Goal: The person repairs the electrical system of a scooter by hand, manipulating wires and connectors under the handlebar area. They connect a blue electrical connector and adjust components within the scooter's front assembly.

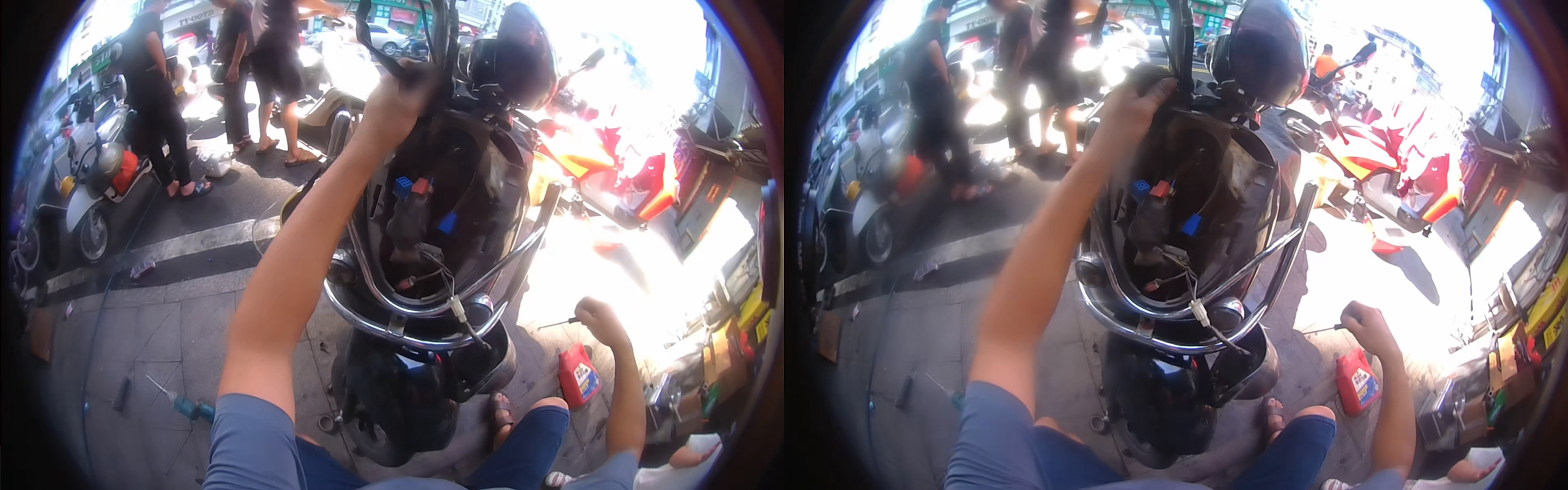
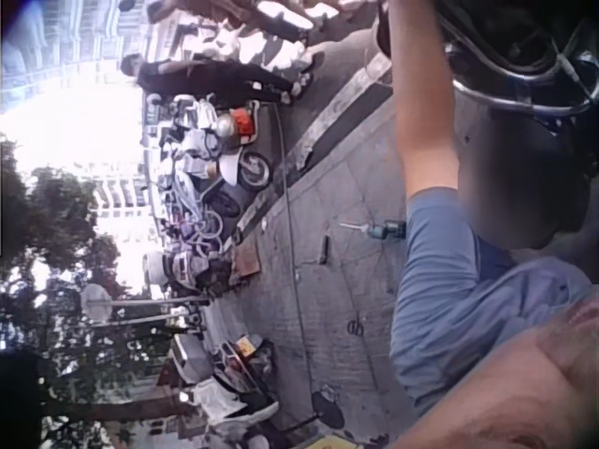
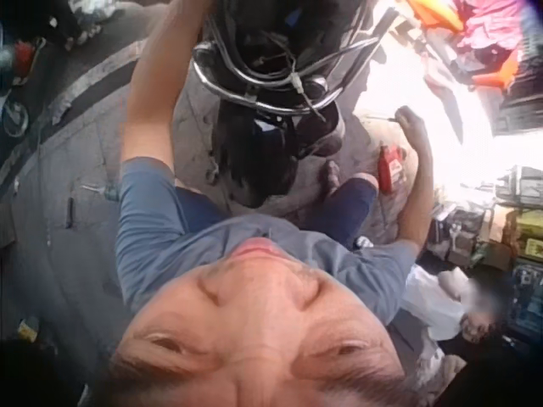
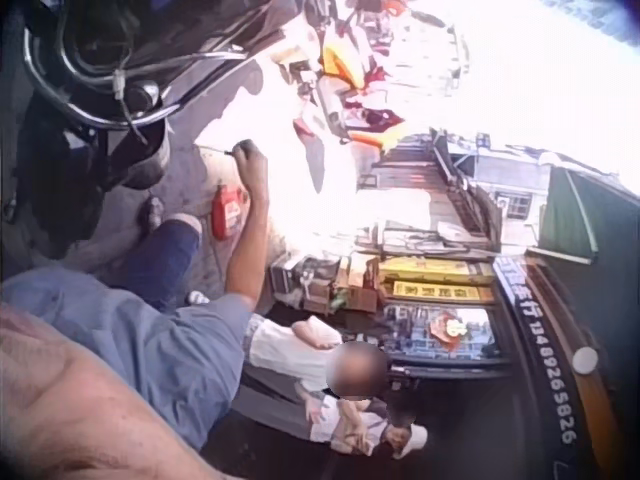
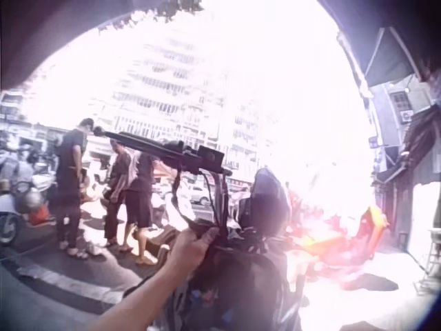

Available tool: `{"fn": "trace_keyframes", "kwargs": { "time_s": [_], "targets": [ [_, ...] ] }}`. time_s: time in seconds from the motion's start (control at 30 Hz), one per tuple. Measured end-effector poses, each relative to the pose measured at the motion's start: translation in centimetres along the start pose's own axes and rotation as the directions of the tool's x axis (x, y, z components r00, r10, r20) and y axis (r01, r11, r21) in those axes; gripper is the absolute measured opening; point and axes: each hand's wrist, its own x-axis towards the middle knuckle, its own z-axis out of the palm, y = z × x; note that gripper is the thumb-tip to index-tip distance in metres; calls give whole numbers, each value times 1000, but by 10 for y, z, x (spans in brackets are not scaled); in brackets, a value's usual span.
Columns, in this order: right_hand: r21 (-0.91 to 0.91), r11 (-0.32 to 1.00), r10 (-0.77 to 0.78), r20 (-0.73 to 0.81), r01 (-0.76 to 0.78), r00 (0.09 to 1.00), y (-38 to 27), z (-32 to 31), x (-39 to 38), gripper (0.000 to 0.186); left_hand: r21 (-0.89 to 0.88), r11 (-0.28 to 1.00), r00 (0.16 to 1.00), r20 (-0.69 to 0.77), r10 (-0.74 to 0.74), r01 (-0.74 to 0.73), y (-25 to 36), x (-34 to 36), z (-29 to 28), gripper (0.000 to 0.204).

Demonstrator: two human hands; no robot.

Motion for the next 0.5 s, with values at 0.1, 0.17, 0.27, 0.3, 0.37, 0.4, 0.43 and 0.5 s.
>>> {"fn": "trace_keyframes", "kwargs": {
  "time_s": [0.1,0.17,0.27,0.3,0.37,0.4,0.43,0.5],
  "targets": [
    [-197,966,-213,-230,169,950,-88,2,-14,12,-289,936,973,-47,-226,203,9,-8,1,19],
    [-418,795,-578,-301,440,758,-167,1,-5,9,-325,861,918,60,-393,390,22,-7,-5,33],
    [-548,566,-805,-207,616,555,-248,16,36,23,-259,870,908,138,-396,419,12,-7,-8,39],
    [-612,479,-861,-185,630,474,-269,20,49,26,-228,896,923,147,-355,381,5,-7,-8,38],
    [-762,339,-913,-126,552,387,-274,29,83,14,-216,923,944,158,-288,318,-5,-3,-1,37],
    [-801,310,-901,-76,512,428,-281,33,89,16,-186,933,947,156,-282,308,-10,-2,-1,36],
    [-837,273,-885,-26,474,464,-290,37,94,17,-170,942,953,145,-267,290,-16,1,-4,35],
    [-878,222,-801,84,424,593,-313,42,101,22,-139,959,965,125,-232,249,-31,6,-13,34]
  ]
}}
